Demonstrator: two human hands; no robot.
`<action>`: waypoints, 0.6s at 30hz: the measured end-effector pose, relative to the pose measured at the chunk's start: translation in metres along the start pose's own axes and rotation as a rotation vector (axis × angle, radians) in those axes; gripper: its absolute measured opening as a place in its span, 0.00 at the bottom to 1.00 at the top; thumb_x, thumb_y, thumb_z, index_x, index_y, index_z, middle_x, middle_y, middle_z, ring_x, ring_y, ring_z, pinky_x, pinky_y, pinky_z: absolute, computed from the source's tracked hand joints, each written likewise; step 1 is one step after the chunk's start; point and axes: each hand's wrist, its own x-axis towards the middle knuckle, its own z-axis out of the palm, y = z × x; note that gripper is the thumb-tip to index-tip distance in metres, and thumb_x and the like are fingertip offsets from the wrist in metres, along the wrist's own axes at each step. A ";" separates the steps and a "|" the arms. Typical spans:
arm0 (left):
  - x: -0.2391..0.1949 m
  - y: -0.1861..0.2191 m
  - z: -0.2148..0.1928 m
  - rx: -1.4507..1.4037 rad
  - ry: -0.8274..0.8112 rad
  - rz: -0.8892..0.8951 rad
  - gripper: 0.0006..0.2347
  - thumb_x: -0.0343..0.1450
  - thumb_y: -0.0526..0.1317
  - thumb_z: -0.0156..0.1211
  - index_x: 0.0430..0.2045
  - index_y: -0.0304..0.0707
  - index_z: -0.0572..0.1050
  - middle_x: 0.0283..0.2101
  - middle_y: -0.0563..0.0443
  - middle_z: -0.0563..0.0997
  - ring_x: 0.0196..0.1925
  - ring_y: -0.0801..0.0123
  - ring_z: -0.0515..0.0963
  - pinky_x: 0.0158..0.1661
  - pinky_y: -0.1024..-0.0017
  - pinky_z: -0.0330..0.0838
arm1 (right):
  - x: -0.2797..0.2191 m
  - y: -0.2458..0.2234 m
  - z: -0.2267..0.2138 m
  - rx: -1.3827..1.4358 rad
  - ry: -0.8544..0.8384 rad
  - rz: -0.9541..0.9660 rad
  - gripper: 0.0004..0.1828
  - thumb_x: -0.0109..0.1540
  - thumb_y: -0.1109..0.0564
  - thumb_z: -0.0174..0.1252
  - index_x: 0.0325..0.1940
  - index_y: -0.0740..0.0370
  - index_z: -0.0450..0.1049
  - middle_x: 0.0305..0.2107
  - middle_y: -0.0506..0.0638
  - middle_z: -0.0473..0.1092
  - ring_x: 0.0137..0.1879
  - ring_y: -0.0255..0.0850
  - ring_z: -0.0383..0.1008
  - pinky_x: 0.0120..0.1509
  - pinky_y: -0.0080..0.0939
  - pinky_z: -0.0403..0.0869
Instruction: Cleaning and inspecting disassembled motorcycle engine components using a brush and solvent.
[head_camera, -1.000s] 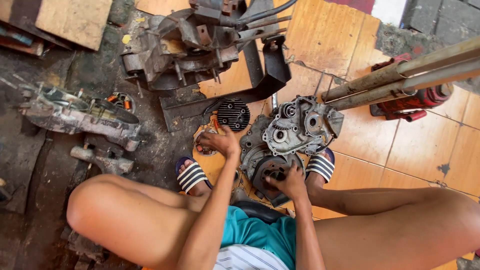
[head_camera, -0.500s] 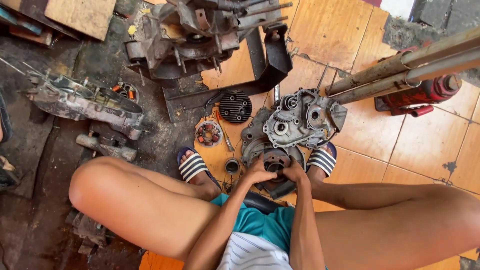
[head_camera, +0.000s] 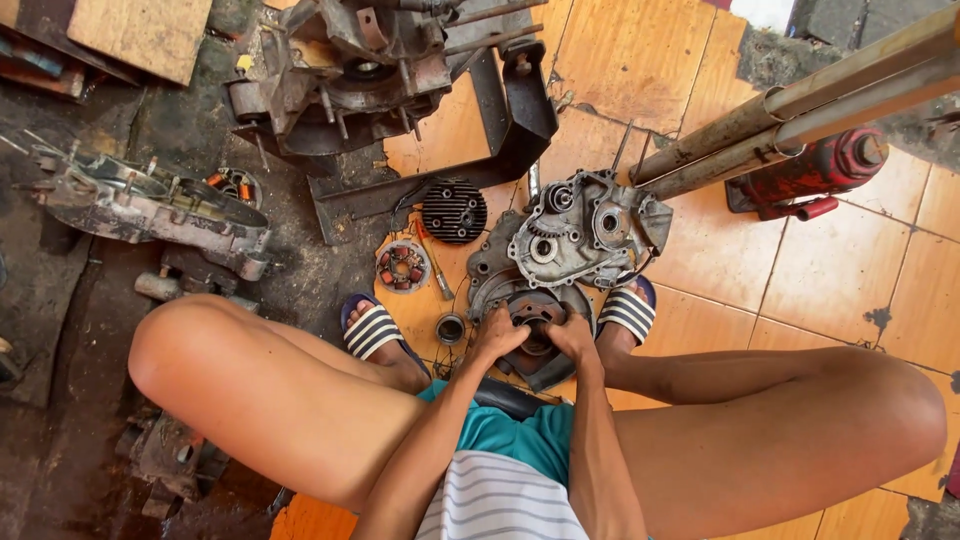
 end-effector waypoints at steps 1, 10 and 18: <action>0.004 -0.004 0.000 0.003 0.002 0.006 0.38 0.67 0.44 0.56 0.69 0.15 0.50 0.63 0.13 0.65 0.64 0.26 0.69 0.51 0.41 0.76 | 0.001 -0.002 0.000 0.002 0.005 -0.003 0.52 0.46 0.38 0.65 0.74 0.52 0.64 0.59 0.67 0.71 0.69 0.63 0.67 0.74 0.61 0.65; -0.011 -0.011 0.007 -0.039 0.149 0.049 0.34 0.63 0.40 0.53 0.64 0.11 0.58 0.55 0.12 0.72 0.51 0.30 0.79 0.37 0.48 0.79 | -0.060 -0.049 -0.019 0.043 0.019 -0.086 0.31 0.57 0.42 0.55 0.60 0.60 0.75 0.49 0.72 0.75 0.64 0.68 0.70 0.68 0.65 0.70; 0.003 -0.025 0.011 -0.013 0.273 0.006 0.32 0.60 0.43 0.55 0.57 0.14 0.69 0.39 0.19 0.80 0.35 0.40 0.84 0.23 0.53 0.73 | -0.053 -0.050 -0.014 0.065 0.003 -0.095 0.37 0.56 0.43 0.57 0.67 0.61 0.73 0.50 0.68 0.76 0.64 0.66 0.72 0.68 0.63 0.71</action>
